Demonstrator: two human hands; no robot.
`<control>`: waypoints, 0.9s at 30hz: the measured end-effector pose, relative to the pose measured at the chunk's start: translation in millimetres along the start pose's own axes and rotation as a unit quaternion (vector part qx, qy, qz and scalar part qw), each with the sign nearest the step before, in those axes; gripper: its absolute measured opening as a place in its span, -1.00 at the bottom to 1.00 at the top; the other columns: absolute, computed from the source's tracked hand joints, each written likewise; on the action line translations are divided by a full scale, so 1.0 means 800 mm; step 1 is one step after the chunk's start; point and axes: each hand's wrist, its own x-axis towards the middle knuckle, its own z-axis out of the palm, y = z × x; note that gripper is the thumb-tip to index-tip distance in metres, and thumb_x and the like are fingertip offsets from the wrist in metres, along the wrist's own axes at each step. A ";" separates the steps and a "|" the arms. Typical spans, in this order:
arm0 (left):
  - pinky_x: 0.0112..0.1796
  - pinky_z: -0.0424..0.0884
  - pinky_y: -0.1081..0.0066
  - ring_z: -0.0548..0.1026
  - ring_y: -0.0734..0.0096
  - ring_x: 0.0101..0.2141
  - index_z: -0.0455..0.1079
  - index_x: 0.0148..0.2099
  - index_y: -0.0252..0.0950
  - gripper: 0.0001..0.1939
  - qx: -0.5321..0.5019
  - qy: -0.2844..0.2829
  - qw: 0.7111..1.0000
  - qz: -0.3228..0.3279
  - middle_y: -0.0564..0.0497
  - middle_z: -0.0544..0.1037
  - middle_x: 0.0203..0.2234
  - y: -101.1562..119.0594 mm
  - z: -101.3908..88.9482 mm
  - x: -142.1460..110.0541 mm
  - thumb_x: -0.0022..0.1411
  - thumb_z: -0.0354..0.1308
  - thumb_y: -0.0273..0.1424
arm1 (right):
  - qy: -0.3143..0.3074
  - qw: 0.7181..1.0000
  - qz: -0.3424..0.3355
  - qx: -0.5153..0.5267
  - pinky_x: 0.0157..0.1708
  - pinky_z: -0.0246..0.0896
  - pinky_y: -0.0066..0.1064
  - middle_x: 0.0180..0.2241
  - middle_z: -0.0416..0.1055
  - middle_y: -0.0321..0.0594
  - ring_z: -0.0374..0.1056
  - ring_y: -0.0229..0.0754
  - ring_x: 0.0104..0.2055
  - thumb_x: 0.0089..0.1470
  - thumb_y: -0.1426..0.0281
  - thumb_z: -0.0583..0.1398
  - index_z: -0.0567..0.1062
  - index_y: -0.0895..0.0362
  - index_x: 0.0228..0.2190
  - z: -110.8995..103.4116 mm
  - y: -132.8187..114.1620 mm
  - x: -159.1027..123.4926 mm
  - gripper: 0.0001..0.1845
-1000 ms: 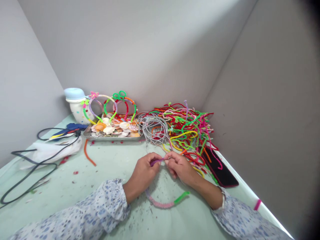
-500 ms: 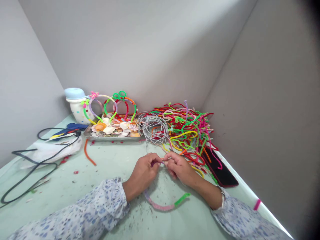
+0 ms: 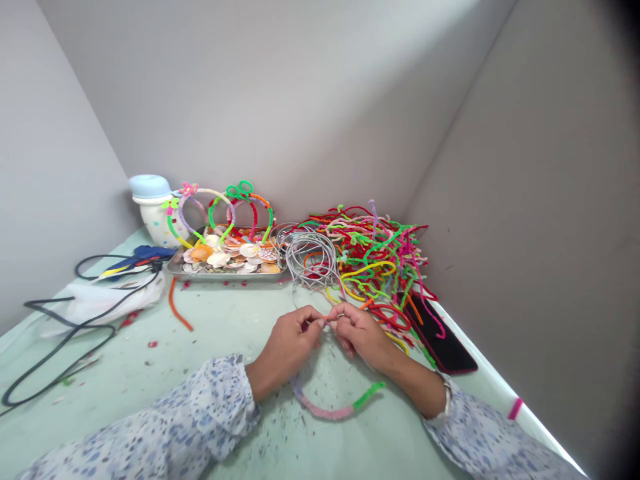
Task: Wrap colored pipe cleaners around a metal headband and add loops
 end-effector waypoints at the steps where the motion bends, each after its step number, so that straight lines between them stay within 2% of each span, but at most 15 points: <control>1: -0.53 0.17 0.50 0.32 0.46 -0.60 0.42 -0.38 -0.28 -0.75 -0.012 -0.005 1.000 -0.016 0.09 0.44 -0.66 -0.002 0.000 0.002 0.18 0.01 -0.27 | 0.001 1.000 -0.001 -0.005 -0.72 -0.03 -0.57 -0.75 0.15 -0.55 0.02 -0.38 -0.76 0.03 0.40 0.09 0.31 0.11 -0.36 0.000 0.000 0.000 -0.93; 9: -0.62 0.15 0.52 0.31 0.51 -0.68 0.36 -0.47 -0.31 -0.74 -0.056 -0.021 0.994 -0.088 0.09 0.41 -0.73 -0.010 0.002 0.011 0.12 0.08 -0.22 | -0.001 0.999 -0.023 -0.046 -0.67 -0.03 -0.55 -0.73 0.13 -0.55 0.03 -0.37 -0.71 0.09 0.37 0.09 0.32 0.10 -0.33 0.001 0.001 -0.005 -0.92; 27: -0.63 0.11 0.53 0.26 0.54 -0.69 0.35 -0.45 -0.30 -0.78 -0.044 -0.037 0.995 -0.087 0.11 0.39 -0.71 -0.012 0.003 0.012 0.10 0.09 -0.24 | 0.001 0.998 -0.019 -0.054 -0.67 -0.06 -0.55 -0.72 0.13 -0.54 0.03 -0.37 -0.70 0.10 0.37 0.10 0.32 0.10 -0.31 0.000 0.004 -0.005 -0.92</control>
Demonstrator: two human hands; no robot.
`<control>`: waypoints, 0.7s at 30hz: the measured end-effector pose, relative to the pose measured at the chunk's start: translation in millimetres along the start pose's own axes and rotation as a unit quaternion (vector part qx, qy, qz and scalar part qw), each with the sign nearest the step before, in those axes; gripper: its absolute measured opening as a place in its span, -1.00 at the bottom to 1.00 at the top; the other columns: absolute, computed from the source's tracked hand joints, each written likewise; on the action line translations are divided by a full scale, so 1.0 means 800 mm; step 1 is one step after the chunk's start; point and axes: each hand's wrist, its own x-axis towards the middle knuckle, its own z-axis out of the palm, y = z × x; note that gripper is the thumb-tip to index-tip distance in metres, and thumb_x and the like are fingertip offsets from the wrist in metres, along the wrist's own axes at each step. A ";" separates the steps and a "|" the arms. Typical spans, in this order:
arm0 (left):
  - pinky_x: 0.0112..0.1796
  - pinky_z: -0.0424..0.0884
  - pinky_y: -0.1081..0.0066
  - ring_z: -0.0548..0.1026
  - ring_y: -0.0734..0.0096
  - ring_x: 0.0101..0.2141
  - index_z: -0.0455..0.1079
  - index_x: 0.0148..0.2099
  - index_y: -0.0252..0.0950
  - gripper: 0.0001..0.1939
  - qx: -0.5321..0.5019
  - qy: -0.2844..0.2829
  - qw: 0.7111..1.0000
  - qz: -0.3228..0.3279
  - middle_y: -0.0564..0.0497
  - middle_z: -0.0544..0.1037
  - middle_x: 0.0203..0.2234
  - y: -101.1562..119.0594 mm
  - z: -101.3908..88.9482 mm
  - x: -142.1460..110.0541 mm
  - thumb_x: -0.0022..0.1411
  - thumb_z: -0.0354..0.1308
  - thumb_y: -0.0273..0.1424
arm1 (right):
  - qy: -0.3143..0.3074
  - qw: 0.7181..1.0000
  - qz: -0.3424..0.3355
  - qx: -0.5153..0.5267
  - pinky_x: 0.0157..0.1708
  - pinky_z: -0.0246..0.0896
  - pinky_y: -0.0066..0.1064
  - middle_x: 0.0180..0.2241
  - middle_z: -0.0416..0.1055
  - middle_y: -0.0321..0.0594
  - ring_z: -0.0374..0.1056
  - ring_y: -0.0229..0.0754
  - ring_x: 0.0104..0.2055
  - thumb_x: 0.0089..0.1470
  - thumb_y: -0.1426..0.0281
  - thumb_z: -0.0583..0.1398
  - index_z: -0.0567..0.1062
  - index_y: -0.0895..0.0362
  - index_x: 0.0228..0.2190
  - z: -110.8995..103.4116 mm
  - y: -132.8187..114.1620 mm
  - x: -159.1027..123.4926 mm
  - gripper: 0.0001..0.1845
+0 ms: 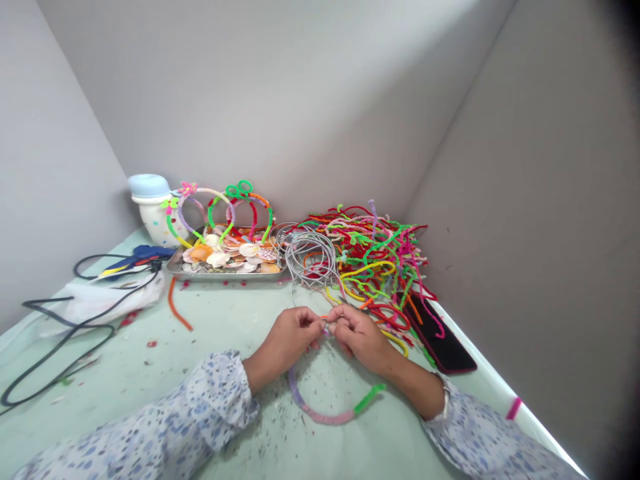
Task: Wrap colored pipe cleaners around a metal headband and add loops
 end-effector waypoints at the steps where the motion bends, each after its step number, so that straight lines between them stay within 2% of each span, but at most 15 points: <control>1: -0.63 0.11 0.53 0.27 0.53 -0.68 0.35 -0.43 -0.30 -0.78 0.005 0.000 1.000 0.003 0.11 0.40 -0.71 0.000 0.000 0.000 0.11 0.08 -0.25 | 0.000 1.000 0.001 -0.001 -0.67 -0.05 -0.55 -0.72 0.14 -0.54 0.03 -0.37 -0.70 0.10 0.37 0.10 0.32 0.10 -0.31 0.000 0.000 0.000 -0.92; 4: -0.60 0.14 0.53 0.30 0.50 -0.64 0.37 -0.40 -0.30 -0.80 0.032 0.003 0.999 0.024 0.10 0.41 -0.67 0.000 0.000 -0.002 0.13 0.06 -0.28 | -0.002 1.000 0.000 0.004 -0.67 -0.05 -0.55 -0.72 0.14 -0.54 0.04 -0.37 -0.70 0.10 0.38 0.09 0.32 0.10 -0.31 0.000 0.000 0.000 -0.92; 10: -0.47 0.21 0.50 0.36 0.45 -0.50 0.40 -0.41 -0.28 -0.82 0.136 0.042 0.983 0.115 0.05 0.48 -0.55 0.002 0.000 -0.008 0.15 0.05 -0.33 | 0.002 1.000 0.001 0.001 -0.66 -0.03 -0.55 -0.72 0.13 -0.54 0.04 -0.38 -0.70 0.08 0.40 0.10 0.32 0.12 -0.30 0.000 -0.002 0.000 -0.91; 12: -0.50 0.20 0.50 0.35 0.46 -0.53 0.39 -0.41 -0.29 -0.80 0.121 0.031 0.987 0.097 0.06 0.47 -0.59 0.002 -0.001 -0.008 0.16 0.04 -0.31 | 0.001 1.000 0.000 -0.004 -0.65 -0.03 -0.55 -0.72 0.13 -0.54 0.04 -0.38 -0.69 0.09 0.39 0.10 0.32 0.12 -0.30 -0.001 -0.002 0.001 -0.91; 17: -0.60 0.17 0.53 0.30 0.51 -0.67 0.34 -0.44 -0.31 -0.72 0.007 -0.012 1.000 0.011 0.08 0.41 -0.71 0.001 -0.002 -0.002 0.18 0.01 -0.23 | 0.000 1.000 -0.005 -0.006 -0.67 -0.06 -0.56 -0.73 0.12 -0.54 0.03 -0.38 -0.70 0.08 0.40 0.08 0.31 0.12 -0.32 -0.002 -0.002 0.001 -0.93; 21: -0.61 0.18 0.55 0.31 0.53 -0.68 0.36 -0.42 -0.32 -0.73 -0.015 -0.013 1.000 0.015 0.10 0.40 -0.72 0.001 -0.002 0.000 0.17 0.04 -0.23 | 0.006 1.000 -0.005 -0.007 -0.69 -0.08 -0.56 -0.74 0.11 -0.54 0.00 -0.39 -0.71 0.08 0.41 0.08 0.31 0.12 -0.35 0.000 -0.005 0.001 -0.95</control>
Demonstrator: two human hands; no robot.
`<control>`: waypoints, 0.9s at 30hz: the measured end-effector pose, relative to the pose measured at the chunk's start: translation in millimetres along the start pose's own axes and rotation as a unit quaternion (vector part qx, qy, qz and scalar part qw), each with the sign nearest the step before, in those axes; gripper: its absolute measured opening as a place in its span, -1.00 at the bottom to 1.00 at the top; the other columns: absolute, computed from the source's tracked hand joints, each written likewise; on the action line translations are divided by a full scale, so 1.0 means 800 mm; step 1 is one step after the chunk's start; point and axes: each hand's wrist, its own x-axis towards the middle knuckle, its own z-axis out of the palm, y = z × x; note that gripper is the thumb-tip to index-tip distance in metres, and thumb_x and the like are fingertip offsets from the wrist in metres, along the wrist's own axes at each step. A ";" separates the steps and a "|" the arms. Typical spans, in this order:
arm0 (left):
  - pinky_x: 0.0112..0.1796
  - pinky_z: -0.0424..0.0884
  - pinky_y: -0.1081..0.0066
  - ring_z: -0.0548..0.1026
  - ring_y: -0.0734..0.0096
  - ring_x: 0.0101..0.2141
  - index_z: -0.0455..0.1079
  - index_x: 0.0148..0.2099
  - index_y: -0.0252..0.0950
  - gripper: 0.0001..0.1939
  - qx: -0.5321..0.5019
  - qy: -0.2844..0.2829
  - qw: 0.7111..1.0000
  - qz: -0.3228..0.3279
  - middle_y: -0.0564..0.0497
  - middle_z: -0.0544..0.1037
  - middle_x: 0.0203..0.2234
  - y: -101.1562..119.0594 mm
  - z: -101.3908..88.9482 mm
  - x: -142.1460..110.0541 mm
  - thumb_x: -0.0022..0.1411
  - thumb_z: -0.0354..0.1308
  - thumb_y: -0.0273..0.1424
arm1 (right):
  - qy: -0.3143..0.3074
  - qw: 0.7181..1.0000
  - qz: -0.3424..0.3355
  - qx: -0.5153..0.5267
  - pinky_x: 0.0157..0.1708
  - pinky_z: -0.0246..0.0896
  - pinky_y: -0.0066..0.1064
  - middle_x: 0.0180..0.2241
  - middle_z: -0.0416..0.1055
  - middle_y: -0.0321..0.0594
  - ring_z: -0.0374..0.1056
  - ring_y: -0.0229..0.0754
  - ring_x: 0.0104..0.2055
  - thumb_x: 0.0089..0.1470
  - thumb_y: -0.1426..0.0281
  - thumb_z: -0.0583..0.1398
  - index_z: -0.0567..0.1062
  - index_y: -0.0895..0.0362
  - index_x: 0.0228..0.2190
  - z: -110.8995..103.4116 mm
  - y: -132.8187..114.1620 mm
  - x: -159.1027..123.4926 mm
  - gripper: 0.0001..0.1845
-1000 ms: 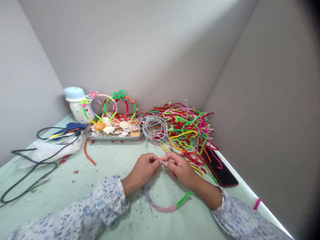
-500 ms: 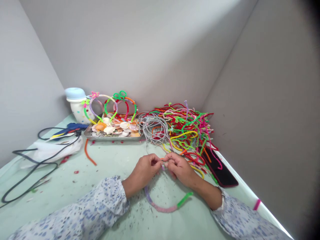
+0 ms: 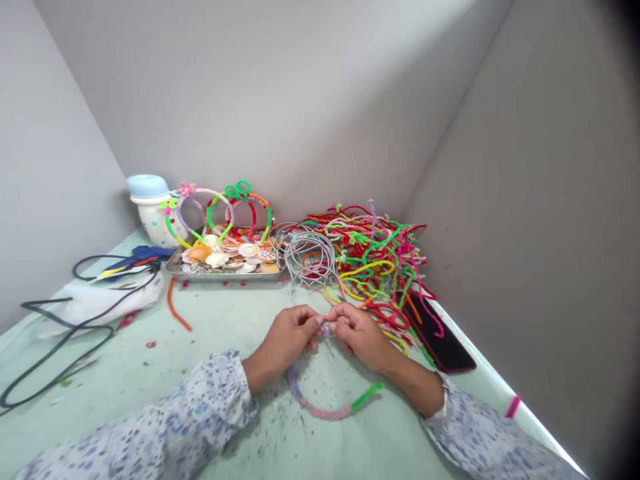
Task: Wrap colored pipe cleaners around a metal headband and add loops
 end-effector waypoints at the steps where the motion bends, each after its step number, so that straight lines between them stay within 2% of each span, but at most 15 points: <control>1: -0.62 0.17 0.55 0.30 0.54 -0.68 0.37 -0.41 -0.32 -0.74 0.006 0.002 1.000 0.002 0.10 0.39 -0.72 0.000 0.000 0.000 0.17 0.04 -0.23 | 0.001 1.000 0.000 -0.002 -0.69 -0.08 -0.56 -0.74 0.12 -0.54 0.00 -0.39 -0.71 0.08 0.41 0.08 0.31 0.12 -0.35 0.000 0.000 0.000 -0.95; 9: -0.62 0.15 0.54 0.33 0.50 -0.65 0.42 -0.35 -0.32 -0.77 0.062 0.012 0.998 0.002 0.10 0.42 -0.67 -0.003 0.000 -0.003 0.13 0.08 -0.25 | -0.002 1.000 -0.001 0.016 -0.69 -0.06 -0.57 -0.73 0.13 -0.54 0.01 -0.39 -0.71 0.09 0.41 0.09 0.32 0.11 -0.33 0.000 0.003 0.000 -0.95; 14: -0.54 0.20 0.51 0.38 0.46 -0.58 0.42 -0.33 -0.30 -0.79 0.123 0.020 0.991 0.049 0.07 0.47 -0.60 0.003 0.001 -0.008 0.18 0.04 -0.29 | -0.004 1.000 0.001 0.030 -0.68 -0.05 -0.57 -0.74 0.13 -0.55 0.02 -0.39 -0.71 0.08 0.44 0.09 0.33 0.11 -0.33 0.001 0.006 0.000 -0.94; 20: -0.43 0.24 0.48 0.41 0.42 -0.48 0.42 -0.31 -0.27 -0.82 0.249 0.038 0.961 0.116 0.04 0.52 -0.51 0.016 -0.001 -0.015 0.22 0.00 -0.36 | -0.005 0.999 0.000 0.034 -0.67 -0.05 -0.57 -0.73 0.14 -0.54 0.03 -0.38 -0.70 0.08 0.45 0.08 0.34 0.12 -0.30 0.000 0.007 -0.001 -0.90; 27: -0.40 0.26 0.48 0.46 0.41 -0.43 0.37 -0.29 -0.26 -0.88 0.355 0.032 0.921 0.159 0.04 0.54 -0.43 0.010 -0.002 -0.019 0.23 0.01 -0.40 | -0.015 0.999 0.000 0.052 -0.68 -0.04 -0.57 -0.73 0.15 -0.54 0.02 -0.38 -0.71 0.06 0.44 0.09 0.34 0.12 -0.30 0.000 0.008 -0.003 -0.90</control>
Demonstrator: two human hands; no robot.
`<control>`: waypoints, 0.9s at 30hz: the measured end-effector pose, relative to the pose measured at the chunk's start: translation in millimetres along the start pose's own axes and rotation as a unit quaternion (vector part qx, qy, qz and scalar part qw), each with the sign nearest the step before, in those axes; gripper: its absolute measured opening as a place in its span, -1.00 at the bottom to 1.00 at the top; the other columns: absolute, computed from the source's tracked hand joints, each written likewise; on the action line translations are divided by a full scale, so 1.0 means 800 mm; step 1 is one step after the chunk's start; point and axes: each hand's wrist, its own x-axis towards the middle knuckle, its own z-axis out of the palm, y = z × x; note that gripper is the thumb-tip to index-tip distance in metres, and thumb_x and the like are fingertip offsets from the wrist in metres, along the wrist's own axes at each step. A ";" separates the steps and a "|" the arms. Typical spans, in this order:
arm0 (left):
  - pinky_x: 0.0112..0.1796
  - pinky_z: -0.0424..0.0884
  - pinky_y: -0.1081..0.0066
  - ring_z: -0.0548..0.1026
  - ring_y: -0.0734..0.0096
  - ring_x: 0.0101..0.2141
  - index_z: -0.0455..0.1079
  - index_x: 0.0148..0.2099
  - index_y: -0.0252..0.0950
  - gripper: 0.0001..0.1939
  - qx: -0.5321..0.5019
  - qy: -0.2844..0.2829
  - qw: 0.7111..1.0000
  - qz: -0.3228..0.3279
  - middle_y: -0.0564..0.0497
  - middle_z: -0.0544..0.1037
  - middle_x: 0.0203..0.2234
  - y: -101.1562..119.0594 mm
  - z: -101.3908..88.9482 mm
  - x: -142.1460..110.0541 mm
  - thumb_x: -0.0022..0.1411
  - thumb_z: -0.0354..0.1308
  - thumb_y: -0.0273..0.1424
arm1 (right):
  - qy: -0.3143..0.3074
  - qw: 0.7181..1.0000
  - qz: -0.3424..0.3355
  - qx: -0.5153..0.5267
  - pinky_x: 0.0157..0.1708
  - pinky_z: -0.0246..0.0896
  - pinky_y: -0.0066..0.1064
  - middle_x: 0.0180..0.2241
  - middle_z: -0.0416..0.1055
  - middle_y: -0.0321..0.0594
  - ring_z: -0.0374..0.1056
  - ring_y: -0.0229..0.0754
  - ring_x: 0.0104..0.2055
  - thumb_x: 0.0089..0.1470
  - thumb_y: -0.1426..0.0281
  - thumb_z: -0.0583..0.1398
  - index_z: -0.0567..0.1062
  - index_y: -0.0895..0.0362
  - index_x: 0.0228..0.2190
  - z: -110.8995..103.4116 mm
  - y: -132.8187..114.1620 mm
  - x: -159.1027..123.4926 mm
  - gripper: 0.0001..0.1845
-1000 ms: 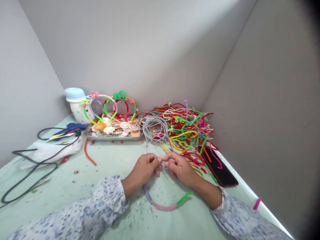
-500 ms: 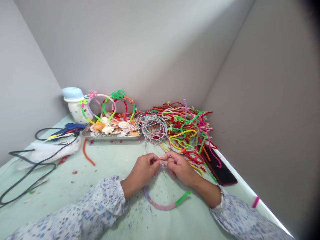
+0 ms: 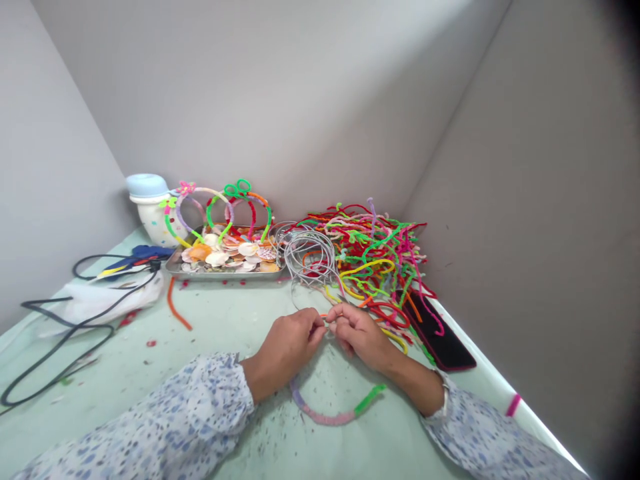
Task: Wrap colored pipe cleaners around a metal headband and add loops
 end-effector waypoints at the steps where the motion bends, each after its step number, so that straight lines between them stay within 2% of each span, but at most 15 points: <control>1: -0.39 0.26 0.48 0.47 0.40 -0.42 0.37 -0.28 -0.25 -0.88 0.010 0.002 1.000 0.006 0.04 0.54 -0.42 -0.001 0.001 0.000 0.23 0.00 -0.40 | -0.001 1.000 0.000 0.002 -0.69 -0.04 -0.57 -0.73 0.15 -0.54 0.02 -0.39 -0.71 0.06 0.44 0.09 0.34 0.12 -0.30 0.000 0.000 0.000 -0.89; 11: -0.39 0.25 0.47 0.47 0.39 -0.43 0.35 -0.31 -0.26 -0.90 0.062 0.011 0.998 0.024 0.03 0.54 -0.43 -0.003 0.005 0.001 0.19 0.01 -0.44 | -0.010 1.000 -0.002 -0.016 -0.68 -0.07 -0.57 -0.74 0.14 -0.54 0.01 -0.39 -0.72 0.06 0.42 0.09 0.35 0.13 -0.32 -0.001 -0.002 0.001 -0.91; 16: -0.40 0.25 0.48 0.44 0.40 -0.44 0.37 -0.29 -0.25 -0.89 -0.003 0.011 1.000 0.006 0.04 0.52 -0.44 0.000 0.003 -0.001 0.21 0.02 -0.40 | 0.005 1.000 0.009 -0.009 -0.69 -0.05 -0.57 -0.74 0.13 -0.54 0.01 -0.39 -0.72 0.05 0.42 0.09 0.34 0.13 -0.32 0.000 -0.004 0.001 -0.90; 22: -0.36 0.26 0.47 0.45 0.38 -0.39 0.36 -0.15 -0.22 -0.83 -0.031 0.030 0.999 -0.004 0.03 0.52 -0.38 0.006 -0.002 -0.003 0.20 0.03 -0.43 | 0.014 1.000 0.013 0.000 -0.71 -0.05 -0.57 -0.75 0.13 -0.55 0.00 -0.39 -0.75 0.05 0.41 0.08 0.33 0.13 -0.33 0.000 -0.004 0.003 -0.91; 27: -0.41 0.23 0.48 0.43 0.40 -0.44 0.36 -0.27 -0.24 -0.90 -0.006 0.041 0.999 -0.014 0.04 0.52 -0.44 0.008 -0.001 -0.005 0.20 0.02 -0.40 | 0.006 1.000 0.014 0.001 -0.72 -0.08 -0.58 -0.75 0.12 -0.55 -0.02 -0.39 -0.74 0.02 0.43 0.07 0.34 0.13 -0.34 0.001 -0.005 0.002 -0.90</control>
